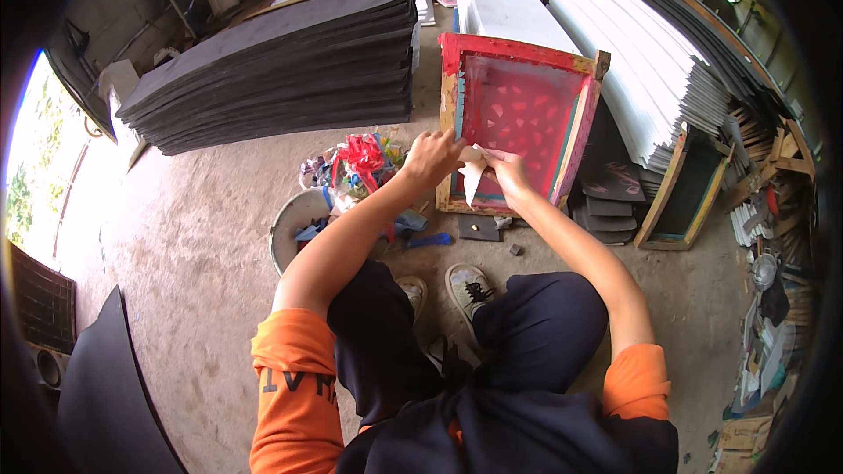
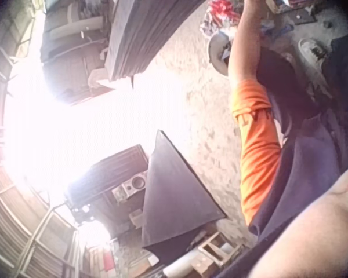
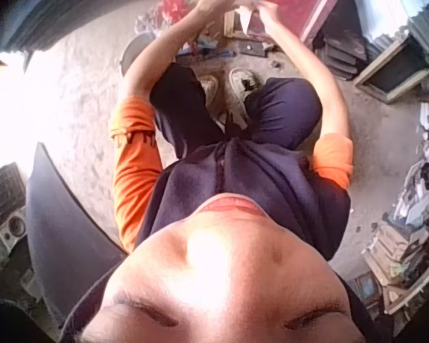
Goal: The person sits on the floor and applies strips of white tape to a red mesh screen frame. They tear pieces of tape and press them onto the mesh surface, smoothing them down with their fingers. The person occasionally switches to a blue cloth to wipe the screen surface.
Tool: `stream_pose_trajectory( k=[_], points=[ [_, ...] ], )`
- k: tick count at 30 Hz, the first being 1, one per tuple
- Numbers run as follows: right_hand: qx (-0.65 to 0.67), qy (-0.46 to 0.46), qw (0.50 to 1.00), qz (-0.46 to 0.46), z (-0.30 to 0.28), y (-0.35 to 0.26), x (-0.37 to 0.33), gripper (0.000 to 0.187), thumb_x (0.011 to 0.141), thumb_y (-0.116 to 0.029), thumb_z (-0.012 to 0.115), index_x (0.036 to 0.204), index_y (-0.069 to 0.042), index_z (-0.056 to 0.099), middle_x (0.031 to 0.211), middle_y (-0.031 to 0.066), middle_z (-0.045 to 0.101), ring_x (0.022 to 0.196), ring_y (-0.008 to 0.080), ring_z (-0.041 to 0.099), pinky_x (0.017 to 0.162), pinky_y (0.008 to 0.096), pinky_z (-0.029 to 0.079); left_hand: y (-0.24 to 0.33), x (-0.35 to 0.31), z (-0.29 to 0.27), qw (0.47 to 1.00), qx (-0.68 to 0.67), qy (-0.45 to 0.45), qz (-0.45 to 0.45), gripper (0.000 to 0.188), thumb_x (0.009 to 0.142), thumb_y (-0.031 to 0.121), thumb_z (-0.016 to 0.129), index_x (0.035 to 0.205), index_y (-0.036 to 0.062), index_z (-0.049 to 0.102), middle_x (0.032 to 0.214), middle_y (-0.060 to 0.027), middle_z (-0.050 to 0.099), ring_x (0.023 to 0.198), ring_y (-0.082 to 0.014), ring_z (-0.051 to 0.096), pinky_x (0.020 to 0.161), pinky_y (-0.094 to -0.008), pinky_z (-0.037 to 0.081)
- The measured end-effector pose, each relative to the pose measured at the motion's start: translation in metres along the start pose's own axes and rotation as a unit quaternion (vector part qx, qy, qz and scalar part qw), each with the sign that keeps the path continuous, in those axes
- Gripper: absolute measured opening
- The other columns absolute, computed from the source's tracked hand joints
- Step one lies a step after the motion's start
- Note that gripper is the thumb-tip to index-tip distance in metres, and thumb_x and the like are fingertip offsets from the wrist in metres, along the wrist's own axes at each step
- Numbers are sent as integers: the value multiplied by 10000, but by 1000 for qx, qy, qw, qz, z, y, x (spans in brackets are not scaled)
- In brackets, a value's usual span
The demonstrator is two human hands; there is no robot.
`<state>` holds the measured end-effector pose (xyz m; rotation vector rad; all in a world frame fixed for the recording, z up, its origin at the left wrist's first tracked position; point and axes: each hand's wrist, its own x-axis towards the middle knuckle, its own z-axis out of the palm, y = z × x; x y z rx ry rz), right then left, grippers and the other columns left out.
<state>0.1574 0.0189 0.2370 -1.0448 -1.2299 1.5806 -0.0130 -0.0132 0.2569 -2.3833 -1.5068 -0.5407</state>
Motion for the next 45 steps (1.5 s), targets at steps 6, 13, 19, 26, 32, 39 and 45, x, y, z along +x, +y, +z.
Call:
stream_pose_trajectory(
  k=[6,13,19,26,32,39,45],
  points=[
    [-5,-13,1000,28,-11,14,14,250,888,-171,588,1012,38,648,932,72,658,776,91,596,700,253,493,6,3,7,998,27,-37,-34,301,747,284,683,984,111,617,924,-52,603,931,-248,560,817,-359,437],
    [-75,5,997,1,-4,45,37,200,882,-95,552,1029,1,647,898,30,657,775,61,580,668,228,462,-31,-21,49,952,-241,-77,-173,414,770,317,677,1065,47,568,969,-140,646,967,-324,561,806,-439,455],
    [20,-16,996,87,-10,114,29,179,887,-93,541,1009,-12,644,902,24,647,807,84,590,715,237,476,-32,-81,127,872,-432,-84,-215,448,775,235,675,1125,48,468,973,-168,630,916,-356,611,765,-402,485],
    [2,75,996,57,-36,176,47,205,879,-99,571,1024,40,608,932,50,643,829,88,577,752,229,437,-27,-101,192,870,-418,-129,-227,436,733,181,673,1098,85,454,962,-167,631,913,-347,613,751,-418,500],
    [22,124,985,121,-41,202,53,195,883,-88,571,1029,39,596,944,69,646,833,104,596,746,237,455,-32,-110,227,865,-398,-162,-257,447,705,109,664,1087,80,434,958,-166,612,909,-365,594,741,-426,487],
    [37,116,982,145,-44,232,50,211,889,-82,565,1062,38,573,972,90,642,860,133,612,764,264,482,-24,-123,253,899,-375,-81,-209,461,696,94,662,1094,48,433,959,-157,584,918,-353,579,741,-414,485],
    [106,132,981,100,-47,201,35,224,888,-103,574,1071,27,574,986,78,627,881,128,598,777,278,478,-18,-115,235,923,-312,-105,-197,504,713,176,680,1123,10,440,1021,-147,543,976,-324,550,790,-395,491]
  ],
)
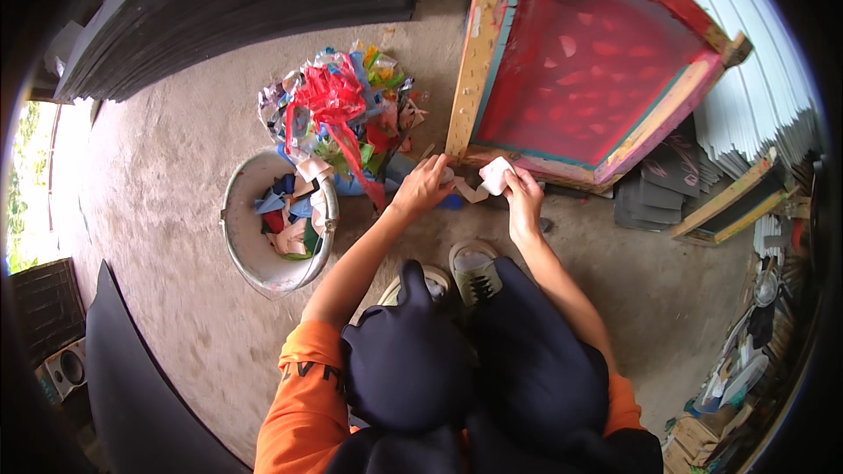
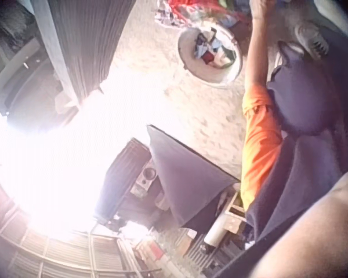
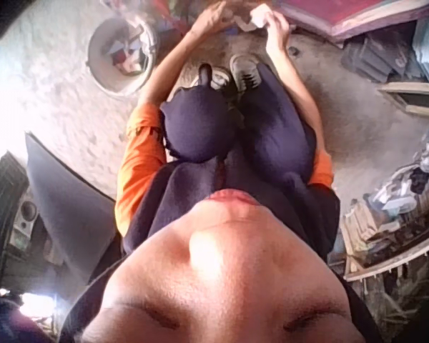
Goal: The person sits on the floor and applies strips of white tape to a red mesh screen frame. They tear pieces of tape and press them onto the mesh surface, smoothing them down with their fingers. The person occasionally switches to a blue cloth to wipe the screen surface.
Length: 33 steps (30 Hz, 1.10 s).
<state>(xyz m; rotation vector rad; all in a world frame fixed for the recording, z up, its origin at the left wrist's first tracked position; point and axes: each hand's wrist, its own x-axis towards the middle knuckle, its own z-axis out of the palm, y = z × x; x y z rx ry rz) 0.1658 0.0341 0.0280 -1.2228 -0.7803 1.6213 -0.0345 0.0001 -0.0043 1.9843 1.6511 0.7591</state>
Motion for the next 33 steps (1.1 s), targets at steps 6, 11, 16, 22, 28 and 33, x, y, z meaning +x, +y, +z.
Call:
stream_pose_trajectory(
  k=[6,11,16,22,28,33],
  points=[
    [46,23,996,-75,-16,-60,-30,192,896,-97,558,1046,23,564,965,67,604,875,117,573,781,267,463,26,5,-23,998,59,14,22,440,757,182,658,1141,83,466,987,-123,539,985,-313,541,820,-394,467],
    [113,53,978,-166,-44,-112,-31,171,879,-74,573,1018,24,563,927,57,602,842,112,569,776,264,465,83,39,-71,989,76,54,112,352,770,155,642,1092,89,513,983,-114,548,975,-314,540,832,-392,456],
    [119,92,961,-234,-37,-175,-9,191,869,-66,581,1030,32,550,901,53,592,838,120,578,758,264,484,129,98,-139,968,110,145,170,323,757,98,643,1059,73,534,1017,-126,546,1009,-333,496,868,-404,420],
    [68,197,942,-261,-35,-201,65,214,813,-111,642,964,27,579,844,37,567,770,135,574,722,265,470,178,190,-178,909,161,285,258,473,718,95,669,1152,50,486,1212,-171,433,1189,-377,370,995,-442,348],
    [12,238,923,-301,-5,-210,110,169,838,-95,635,941,21,568,813,37,608,675,78,544,595,212,434,198,232,-182,910,220,301,183,566,744,183,669,1260,157,439,1364,-27,372,1343,-286,223,1002,-692,89],
    [-41,260,878,-400,25,-206,123,134,852,-34,592,962,30,550,908,102,641,789,150,614,676,275,497,185,254,-175,911,235,300,158,598,732,241,687,1275,181,443,1282,-32,422,1265,-282,311,965,-710,71]
  ],
)
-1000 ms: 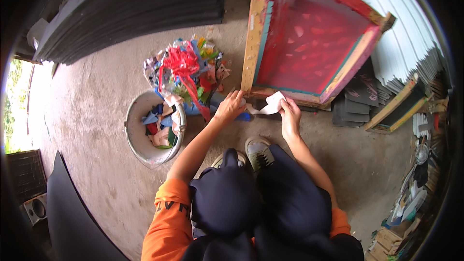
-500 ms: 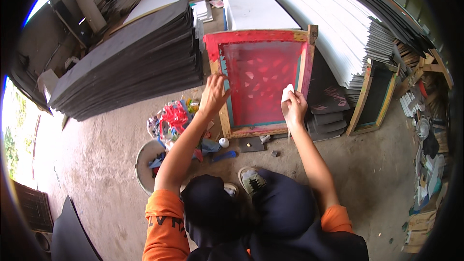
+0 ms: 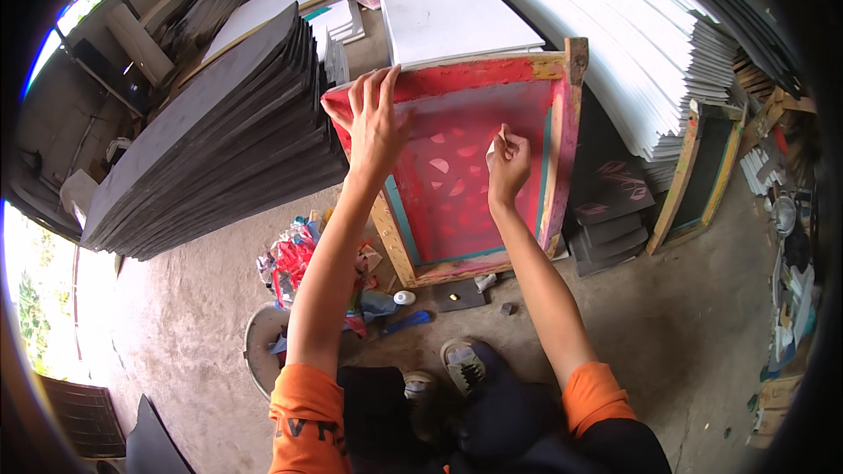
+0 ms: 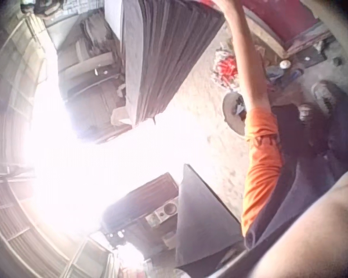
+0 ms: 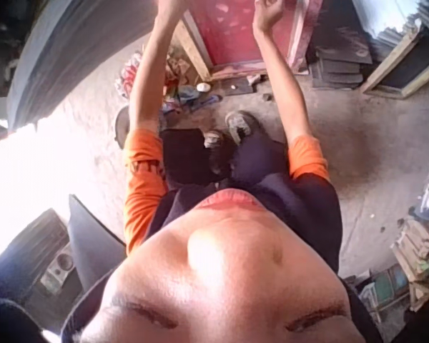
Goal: The person sits on the floor and applies strips of white tape to a red mesh screen frame. They tear pieces of tape and press them onto the mesh surface, smoothing them down with their fingers. The person occasionally switches to a blue cloth to wipe the screen surface.
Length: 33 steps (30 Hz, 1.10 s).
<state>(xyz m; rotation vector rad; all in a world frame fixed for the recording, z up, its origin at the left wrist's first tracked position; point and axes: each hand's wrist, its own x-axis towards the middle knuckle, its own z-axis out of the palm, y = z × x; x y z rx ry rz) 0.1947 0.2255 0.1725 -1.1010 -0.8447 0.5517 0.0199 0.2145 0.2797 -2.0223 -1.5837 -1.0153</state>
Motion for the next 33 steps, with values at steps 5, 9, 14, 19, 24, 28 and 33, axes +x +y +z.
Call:
stream_pose_trajectory(
  k=[5,9,14,19,24,28,33],
  points=[
    [-45,-20,990,-134,9,10,4,156,856,1,569,1011,15,570,1005,114,603,917,168,584,774,289,480,6,14,13,997,33,29,-57,529,700,309,722,1178,202,522,1122,-68,454,1120,-318,370,913,-688,114],
    [-258,-41,927,-268,5,9,-6,329,865,-42,538,1188,13,505,1214,195,486,1144,296,458,987,433,349,2,15,18,996,8,57,-66,479,694,302,734,1118,200,537,1103,-97,449,1105,-346,384,885,-718,111],
    [-345,-120,875,-317,0,24,-13,650,851,-148,560,1367,71,231,1382,257,294,1297,437,251,1089,526,160,14,12,9,995,6,82,-49,469,676,266,752,1092,178,554,1071,-101,460,1049,-340,394,903,-605,243],
    [-364,-248,800,-408,-16,30,-5,703,798,-272,635,1348,22,311,1389,216,311,1303,378,280,1074,532,188,10,5,1,994,-10,108,-29,498,633,165,776,1081,142,560,1042,-104,470,981,-323,400,868,-429,366],
    [-406,-230,784,-409,-13,19,-11,753,761,-385,662,1334,-8,352,1359,188,368,1291,329,320,1092,539,153,11,1,-3,992,-31,123,-20,510,616,142,778,1080,149,567,1025,-97,475,970,-315,401,863,-440,371],
    [-421,-233,788,-384,-18,25,-11,824,772,-398,651,1383,0,266,1433,202,253,1340,377,217,1086,530,160,17,3,-6,990,-43,132,-8,522,606,147,783,1082,151,570,1020,-90,478,968,-312,405,857,-440,376],
    [-330,-333,779,-415,6,16,-39,808,777,-364,661,1371,25,273,1434,229,235,1346,388,196,1081,535,169,19,1,-3,985,-60,161,-4,506,582,174,798,1040,154,584,985,-72,496,949,-312,419,847,-428,379]
  ],
)
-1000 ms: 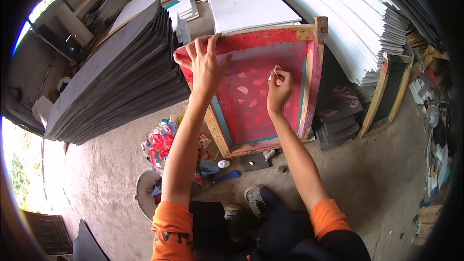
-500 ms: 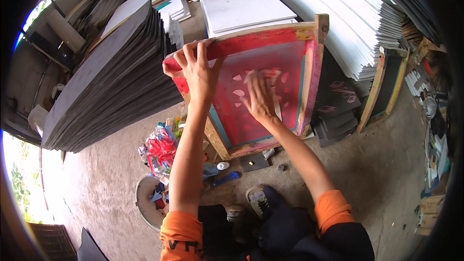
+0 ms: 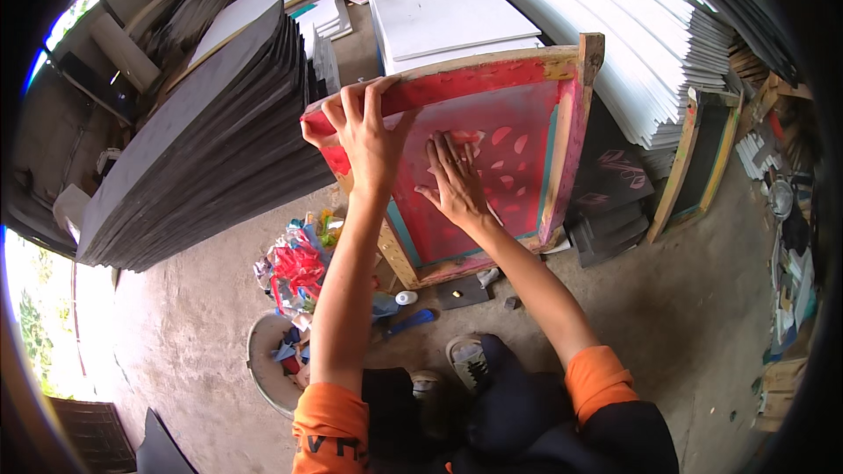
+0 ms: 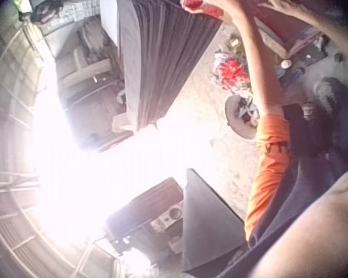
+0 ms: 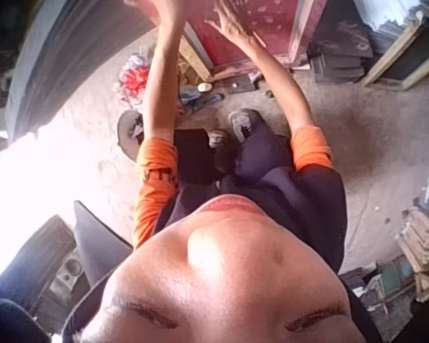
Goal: The person sits on the floor and applies strips of white tape to a red mesh screen frame. They tear pieces of tape and press them onto the mesh surface, smoothing them down with their fingers. The person occasionally switches to a blue cloth to wipe the screen surface.
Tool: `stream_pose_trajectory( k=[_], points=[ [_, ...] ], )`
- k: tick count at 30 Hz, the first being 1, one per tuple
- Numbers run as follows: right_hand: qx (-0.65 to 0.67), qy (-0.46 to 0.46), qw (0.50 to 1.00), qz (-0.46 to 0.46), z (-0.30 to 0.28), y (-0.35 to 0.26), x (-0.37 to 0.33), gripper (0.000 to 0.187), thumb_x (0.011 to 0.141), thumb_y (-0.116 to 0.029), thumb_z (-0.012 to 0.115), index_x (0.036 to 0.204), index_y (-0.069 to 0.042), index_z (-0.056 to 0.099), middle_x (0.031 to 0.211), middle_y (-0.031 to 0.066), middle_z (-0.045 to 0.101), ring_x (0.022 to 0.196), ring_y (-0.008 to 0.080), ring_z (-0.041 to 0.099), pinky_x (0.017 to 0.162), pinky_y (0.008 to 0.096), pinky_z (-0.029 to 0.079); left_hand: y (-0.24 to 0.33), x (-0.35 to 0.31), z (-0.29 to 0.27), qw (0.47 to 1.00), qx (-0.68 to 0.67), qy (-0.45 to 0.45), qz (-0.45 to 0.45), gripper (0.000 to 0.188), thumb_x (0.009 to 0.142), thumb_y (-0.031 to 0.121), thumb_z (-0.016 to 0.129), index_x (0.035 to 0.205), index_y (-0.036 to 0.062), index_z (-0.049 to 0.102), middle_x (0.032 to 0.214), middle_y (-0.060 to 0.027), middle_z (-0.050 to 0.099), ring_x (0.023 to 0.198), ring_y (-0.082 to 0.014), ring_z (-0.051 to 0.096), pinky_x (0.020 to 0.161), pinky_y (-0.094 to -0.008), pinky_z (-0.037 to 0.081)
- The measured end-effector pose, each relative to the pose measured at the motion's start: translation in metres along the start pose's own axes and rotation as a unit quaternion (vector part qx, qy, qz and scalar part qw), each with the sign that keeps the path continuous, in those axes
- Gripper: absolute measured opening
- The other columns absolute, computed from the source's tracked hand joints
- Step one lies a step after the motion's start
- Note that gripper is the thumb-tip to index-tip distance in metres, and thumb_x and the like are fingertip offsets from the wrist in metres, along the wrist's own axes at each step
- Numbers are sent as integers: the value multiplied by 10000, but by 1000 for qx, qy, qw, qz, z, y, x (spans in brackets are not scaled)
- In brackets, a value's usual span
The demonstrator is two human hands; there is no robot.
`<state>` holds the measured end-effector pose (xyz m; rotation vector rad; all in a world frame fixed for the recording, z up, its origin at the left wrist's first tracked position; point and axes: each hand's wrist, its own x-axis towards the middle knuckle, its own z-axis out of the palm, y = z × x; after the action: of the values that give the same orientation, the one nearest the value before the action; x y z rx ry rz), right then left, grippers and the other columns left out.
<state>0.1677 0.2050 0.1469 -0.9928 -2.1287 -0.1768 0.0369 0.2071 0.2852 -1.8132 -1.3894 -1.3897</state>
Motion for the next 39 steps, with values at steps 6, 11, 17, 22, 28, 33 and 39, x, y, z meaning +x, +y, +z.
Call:
stream_pose_trajectory(
  k=[6,11,17,22,28,33,39],
  points=[
    [-57,151,960,230,-8,8,1,754,807,-337,632,1373,10,273,1429,202,260,1340,338,239,1079,517,194,8,1,-5,999,21,17,-26,502,549,211,815,998,153,597,973,-69,499,940,-313,423,836,-428,383],
    [-73,-5,997,34,-22,32,-5,762,815,-312,626,1390,6,241,1430,244,232,1339,385,214,1059,537,199,4,0,-3,999,4,23,-22,494,543,208,814,987,156,602,962,-68,501,937,-312,421,827,-425,386],
    [-65,55,994,65,-18,35,-13,735,773,-277,684,1365,-38,321,1397,184,329,1273,321,356,1034,548,220,5,0,-5,999,11,30,-25,486,550,216,809,990,169,609,954,-49,506,939,-297,424,833,-414,384],
    [11,83,983,165,-19,30,-31,710,773,-293,678,1350,-46,347,1376,185,361,1328,312,287,1050,598,152,7,-2,-2,999,26,35,-29,484,553,227,812,991,186,612,942,-35,514,941,-283,430,847,-420,372],
    [-146,52,974,164,-32,49,-28,829,775,-360,664,1397,-10,245,1446,177,263,1358,330,216,1084,532,150,6,-2,-2,999,15,39,-22,497,555,227,815,1007,193,614,949,-28,518,932,-278,435,855,-426,365],
    [-119,12,991,64,-41,58,-32,799,795,-352,635,1403,-14,241,1454,160,260,1362,322,206,1094,527,125,3,-4,1,999,18,41,-32,470,572,281,804,997,217,614,949,-4,525,956,-263,442,892,-485,293],
    [-57,135,972,183,-34,43,-19,794,802,-355,629,1398,-2,240,1449,184,248,1365,331,187,1103,539,110,8,-4,-3,997,63,26,-33,498,557,272,820,1008,195,625,953,-13,530,958,-259,434,870,-444,326]
  ],
)
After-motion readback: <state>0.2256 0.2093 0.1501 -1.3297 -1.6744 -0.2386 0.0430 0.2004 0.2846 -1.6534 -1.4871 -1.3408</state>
